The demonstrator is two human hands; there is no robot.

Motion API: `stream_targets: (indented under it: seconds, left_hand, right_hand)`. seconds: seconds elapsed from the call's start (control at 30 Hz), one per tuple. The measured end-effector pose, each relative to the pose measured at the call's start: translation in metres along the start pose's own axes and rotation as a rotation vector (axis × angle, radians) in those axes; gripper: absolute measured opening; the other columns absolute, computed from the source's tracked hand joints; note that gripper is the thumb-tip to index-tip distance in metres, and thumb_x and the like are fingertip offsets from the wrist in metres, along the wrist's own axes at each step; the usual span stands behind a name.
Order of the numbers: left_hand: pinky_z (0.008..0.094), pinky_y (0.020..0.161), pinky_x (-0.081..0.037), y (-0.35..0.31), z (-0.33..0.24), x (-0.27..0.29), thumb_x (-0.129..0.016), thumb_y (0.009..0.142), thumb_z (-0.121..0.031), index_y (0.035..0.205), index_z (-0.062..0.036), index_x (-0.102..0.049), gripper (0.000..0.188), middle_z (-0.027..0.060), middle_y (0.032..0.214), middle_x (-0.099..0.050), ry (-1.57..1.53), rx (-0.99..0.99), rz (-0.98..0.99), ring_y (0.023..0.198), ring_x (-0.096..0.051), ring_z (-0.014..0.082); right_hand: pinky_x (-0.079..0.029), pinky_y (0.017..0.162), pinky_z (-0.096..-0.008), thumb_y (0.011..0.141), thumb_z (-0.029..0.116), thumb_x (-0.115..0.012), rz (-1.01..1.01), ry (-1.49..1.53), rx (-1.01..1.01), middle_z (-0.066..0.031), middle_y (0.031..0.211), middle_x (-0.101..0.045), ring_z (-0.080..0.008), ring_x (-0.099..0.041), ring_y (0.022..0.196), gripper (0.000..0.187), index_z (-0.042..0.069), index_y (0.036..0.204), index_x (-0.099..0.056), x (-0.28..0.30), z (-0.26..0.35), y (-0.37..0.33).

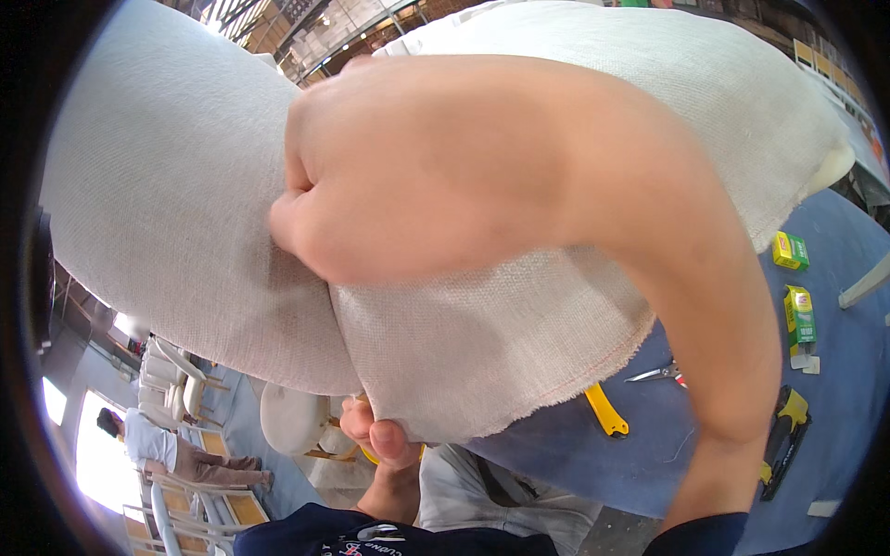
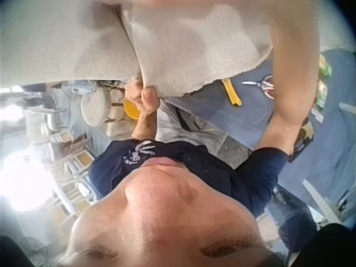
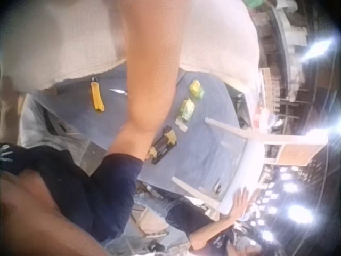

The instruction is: The person is upholstering a chair by securing white fabric to the seat and backrest. They use a staple gun to attach the fabric, smooth it out with their hands, and trim excess material with scissors and a utility knife. The process involves folding and tucking the fabric around the edges of the chair frame.

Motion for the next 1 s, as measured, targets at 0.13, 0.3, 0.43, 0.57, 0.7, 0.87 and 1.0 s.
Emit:
stream_targets:
  seconds: [0.13,0.3,0.43,0.57,0.7,0.87,1.0]
  left_hand:
    - [0.0289,0.047,-0.038,0.007,-0.012,-0.002,-0.066,0.093,-0.037,0.069,-0.0031,-0.065,0.041,0.0047,0.057,-0.057,0.105,0.002,0.003,0.046,-0.05,0.0155]
    - [0.0321,0.045,-0.03,0.023,-0.019,-0.01,-0.068,0.094,-0.036,0.06,-0.0048,-0.055,0.047,0.0049,0.054,-0.049,0.04,0.018,0.048,0.043,-0.044,0.0189]
    - [0.0338,0.045,-0.026,0.022,-0.02,-0.009,-0.068,0.095,-0.033,0.058,-0.0046,-0.048,0.051,0.0042,0.052,-0.041,-0.013,0.01,0.062,0.043,-0.038,0.0191]
    - [0.0345,0.046,-0.023,0.022,-0.032,-0.001,-0.069,0.094,-0.029,0.057,-0.0044,-0.045,0.051,0.0034,0.052,-0.036,-0.073,0.046,0.058,0.044,-0.034,0.0193]
    - [0.035,0.046,-0.023,0.025,-0.024,-0.008,-0.071,0.09,-0.024,0.057,-0.0047,-0.042,0.049,0.0034,0.053,-0.034,-0.11,0.053,0.073,0.045,-0.033,0.0191]
    - [0.0352,0.046,-0.022,0.032,-0.032,-0.002,-0.072,0.089,-0.022,0.056,-0.0052,-0.039,0.049,0.0036,0.052,-0.033,-0.054,0.01,0.101,0.044,-0.032,0.0196]
    - [0.0349,0.045,-0.022,0.037,-0.034,-0.004,-0.071,0.089,-0.021,0.056,-0.0053,-0.039,0.048,0.0035,0.052,-0.032,-0.151,0.058,0.09,0.043,-0.031,0.0193]
  right_hand:
    - [-0.051,0.075,-0.0383,0.097,0.024,-0.054,0.27,-0.048,-0.348,-0.0197,0.09,-0.07,-0.0293,-0.065,0.077,0.034,-0.003,0.1,-0.074,0.006,0.005,0.021]
    - [-0.052,0.085,-0.0407,0.095,0.02,-0.056,0.051,-0.241,-0.525,-0.0189,0.102,-0.073,-0.0317,-0.069,0.092,0.031,-0.001,0.106,-0.075,0.011,0.012,0.017]
    - [-0.047,0.096,-0.0419,0.092,0.024,-0.066,-0.525,-0.539,-0.056,-0.0081,0.108,-0.075,-0.0276,-0.068,0.103,0.025,0.007,0.107,-0.077,-0.028,0.053,-0.037]
    - [-0.032,0.112,-0.054,0.088,0.029,-0.068,-0.857,-0.686,-0.195,-0.0038,0.123,-0.069,-0.0279,-0.057,0.125,0.027,0.011,0.107,-0.075,-0.073,0.084,-0.048]
    - [-0.026,0.117,-0.0525,0.087,0.033,-0.07,-0.755,-0.675,-0.163,-0.0079,0.138,-0.063,-0.0337,-0.05,0.135,0.041,0.01,0.121,-0.072,-0.073,0.08,-0.062]
    - [-0.029,0.117,-0.0553,0.07,0.053,-0.083,-0.319,-0.572,-0.153,-0.0123,0.151,-0.054,-0.0382,-0.046,0.141,0.084,0.008,0.136,-0.062,-0.039,0.09,-0.063]
    - [-0.033,0.116,-0.0539,0.048,0.058,-0.091,-0.232,-0.578,-0.169,-0.0135,0.153,-0.05,-0.0393,-0.046,0.141,0.11,0.009,0.14,-0.058,-0.03,0.088,-0.056]
Point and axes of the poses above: each hand's wrist, its own y-axis towards the middle knuckle, its own x-axis out of the back of the hand, z = x × y, the point moved 5 cm from there along y, towards the middle knuckle
